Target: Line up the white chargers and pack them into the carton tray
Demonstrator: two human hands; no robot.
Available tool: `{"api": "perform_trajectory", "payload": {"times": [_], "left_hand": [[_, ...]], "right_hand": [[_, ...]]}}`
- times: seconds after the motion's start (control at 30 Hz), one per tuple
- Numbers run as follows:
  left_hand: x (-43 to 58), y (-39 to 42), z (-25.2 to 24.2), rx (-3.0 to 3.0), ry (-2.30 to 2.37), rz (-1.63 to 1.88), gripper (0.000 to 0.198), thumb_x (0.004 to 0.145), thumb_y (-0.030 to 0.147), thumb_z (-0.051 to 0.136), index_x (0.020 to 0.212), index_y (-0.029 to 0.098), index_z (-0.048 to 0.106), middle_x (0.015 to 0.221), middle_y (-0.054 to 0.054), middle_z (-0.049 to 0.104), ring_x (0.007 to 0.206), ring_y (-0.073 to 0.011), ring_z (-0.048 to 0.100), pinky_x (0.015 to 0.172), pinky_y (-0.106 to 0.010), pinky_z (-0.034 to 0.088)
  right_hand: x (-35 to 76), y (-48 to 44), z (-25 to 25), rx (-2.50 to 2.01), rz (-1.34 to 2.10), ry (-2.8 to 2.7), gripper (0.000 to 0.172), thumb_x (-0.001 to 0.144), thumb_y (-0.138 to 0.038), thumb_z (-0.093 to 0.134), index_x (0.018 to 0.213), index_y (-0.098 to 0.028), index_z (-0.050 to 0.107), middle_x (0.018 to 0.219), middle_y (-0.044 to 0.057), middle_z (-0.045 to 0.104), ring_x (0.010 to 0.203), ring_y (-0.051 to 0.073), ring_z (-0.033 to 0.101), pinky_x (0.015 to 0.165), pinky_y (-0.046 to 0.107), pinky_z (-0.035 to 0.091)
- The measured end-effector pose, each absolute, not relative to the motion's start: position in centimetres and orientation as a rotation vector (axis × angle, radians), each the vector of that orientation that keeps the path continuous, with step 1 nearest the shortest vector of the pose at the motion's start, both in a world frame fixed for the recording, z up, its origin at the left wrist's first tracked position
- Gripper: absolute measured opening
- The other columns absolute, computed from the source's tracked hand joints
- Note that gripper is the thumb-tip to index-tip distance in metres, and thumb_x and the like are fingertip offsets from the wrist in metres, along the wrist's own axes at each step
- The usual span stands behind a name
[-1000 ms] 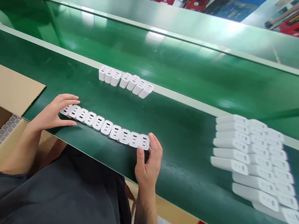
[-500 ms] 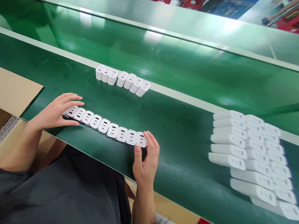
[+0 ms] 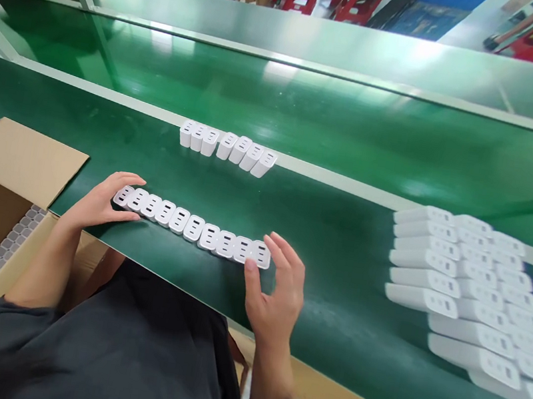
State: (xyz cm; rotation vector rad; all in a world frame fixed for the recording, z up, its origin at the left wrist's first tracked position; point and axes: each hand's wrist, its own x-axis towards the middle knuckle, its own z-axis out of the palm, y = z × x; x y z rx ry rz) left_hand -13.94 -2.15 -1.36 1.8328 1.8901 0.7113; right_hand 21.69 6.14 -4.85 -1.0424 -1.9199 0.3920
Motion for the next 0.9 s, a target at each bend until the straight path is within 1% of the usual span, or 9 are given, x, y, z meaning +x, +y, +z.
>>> {"api": "perform_trajectory", "payload": {"times": [0.07, 0.17, 0.3, 0.4, 0.5, 0.57, 0.7, 0.8, 0.9], "left_hand": [[-14.5, -2.5, -1.9, 1.79, 1.861, 0.766, 0.061, 0.082, 0.05, 0.073, 0.135, 0.029, 0.051, 0.14, -0.007, 0.054, 0.131, -0.0267, 0.05, 0.113, -0.043, 0.042], [-15.1, -2.8, -2.8, 1.686, 1.819, 0.839, 0.061, 0.08, 0.05, 0.075, 0.131, 0.026, 0.053, 0.136, -0.007, 0.057, 0.127, -0.0265, 0.054, 0.11, -0.042, 0.044], [-15.5, -3.0, -3.9, 1.537, 1.758, 0.977, 0.06, 0.077, 0.049, 0.078, 0.125, 0.022, 0.056, 0.129, -0.009, 0.063, 0.119, -0.0263, 0.06, 0.106, -0.042, 0.047], [-15.9, -3.1, -4.3, 1.485, 1.729, 1.039, 0.058, 0.076, 0.049, 0.079, 0.123, 0.022, 0.058, 0.127, -0.01, 0.064, 0.114, -0.0253, 0.063, 0.105, -0.042, 0.048], [-16.6, -3.7, -4.4, 1.476, 1.74, 1.047, 0.058, 0.075, 0.049, 0.08, 0.123, 0.022, 0.06, 0.127, -0.009, 0.064, 0.112, -0.0246, 0.063, 0.104, -0.042, 0.049], [-17.1, -4.2, -4.5, 1.463, 1.775, 1.063, 0.058, 0.075, 0.048, 0.08, 0.123, 0.023, 0.06, 0.126, -0.008, 0.064, 0.112, -0.0244, 0.063, 0.105, -0.043, 0.049], [-17.8, -5.0, -4.7, 1.447, 1.812, 1.096, 0.059, 0.075, 0.049, 0.08, 0.123, 0.023, 0.059, 0.125, -0.008, 0.065, 0.11, -0.0242, 0.064, 0.105, -0.042, 0.049], [-17.8, -5.2, -4.7, 1.459, 1.794, 1.102, 0.059, 0.075, 0.05, 0.079, 0.124, 0.023, 0.059, 0.125, -0.008, 0.065, 0.11, -0.0241, 0.065, 0.103, -0.041, 0.05], [-17.8, -5.1, -4.7, 1.454, 1.788, 1.116, 0.058, 0.076, 0.05, 0.078, 0.124, 0.022, 0.059, 0.125, -0.008, 0.065, 0.11, -0.0237, 0.065, 0.103, -0.04, 0.051]], "right_hand": [[20.3, 6.9, -2.6, -0.938, 0.363, -2.039, 0.037, 0.094, -0.027, 0.061, 0.13, -0.027, 0.06, 0.128, 0.01, 0.065, 0.118, 0.028, 0.062, 0.1, 0.048, 0.052], [17.0, 7.9, 0.5, -0.725, 0.434, -2.306, 0.036, 0.097, -0.029, 0.057, 0.133, -0.026, 0.057, 0.126, 0.01, 0.067, 0.115, 0.026, 0.063, 0.098, 0.044, 0.052], [11.0, 8.4, 3.5, -0.487, 0.417, -2.785, 0.041, 0.1, -0.038, 0.053, 0.135, -0.018, 0.054, 0.128, 0.013, 0.066, 0.111, 0.027, 0.062, 0.091, 0.042, 0.05], [6.5, 8.3, 5.0, -0.493, 0.279, -3.107, 0.043, 0.097, -0.042, 0.058, 0.128, -0.012, 0.059, 0.118, 0.015, 0.069, 0.105, 0.029, 0.063, 0.084, 0.039, 0.047], [3.0, 8.1, 5.7, -0.557, 0.16, -3.288, 0.04, 0.094, -0.043, 0.062, 0.116, -0.01, 0.064, 0.107, 0.016, 0.071, 0.102, 0.031, 0.066, 0.079, 0.037, 0.044], [1.4, 8.2, 5.8, -0.586, 0.15, -3.373, 0.035, 0.094, -0.039, 0.062, 0.112, -0.01, 0.065, 0.102, 0.016, 0.072, 0.098, 0.03, 0.068, 0.075, 0.035, 0.044], [-0.4, 8.5, 5.6, -0.524, 0.129, -3.48, 0.025, 0.094, -0.027, 0.06, 0.113, -0.012, 0.066, 0.096, 0.014, 0.073, 0.094, 0.03, 0.07, 0.067, 0.033, 0.044], [-1.1, 9.3, 5.4, -0.334, 0.076, -3.504, 0.027, 0.092, -0.02, 0.061, 0.118, -0.015, 0.065, 0.103, 0.014, 0.072, 0.103, 0.031, 0.067, 0.071, 0.034, 0.047], [-1.3, 10.3, 5.4, -0.031, 0.076, -3.479, 0.036, 0.09, -0.009, 0.058, 0.124, -0.02, 0.063, 0.116, 0.012, 0.069, 0.112, 0.029, 0.061, 0.076, 0.033, 0.048]]}}
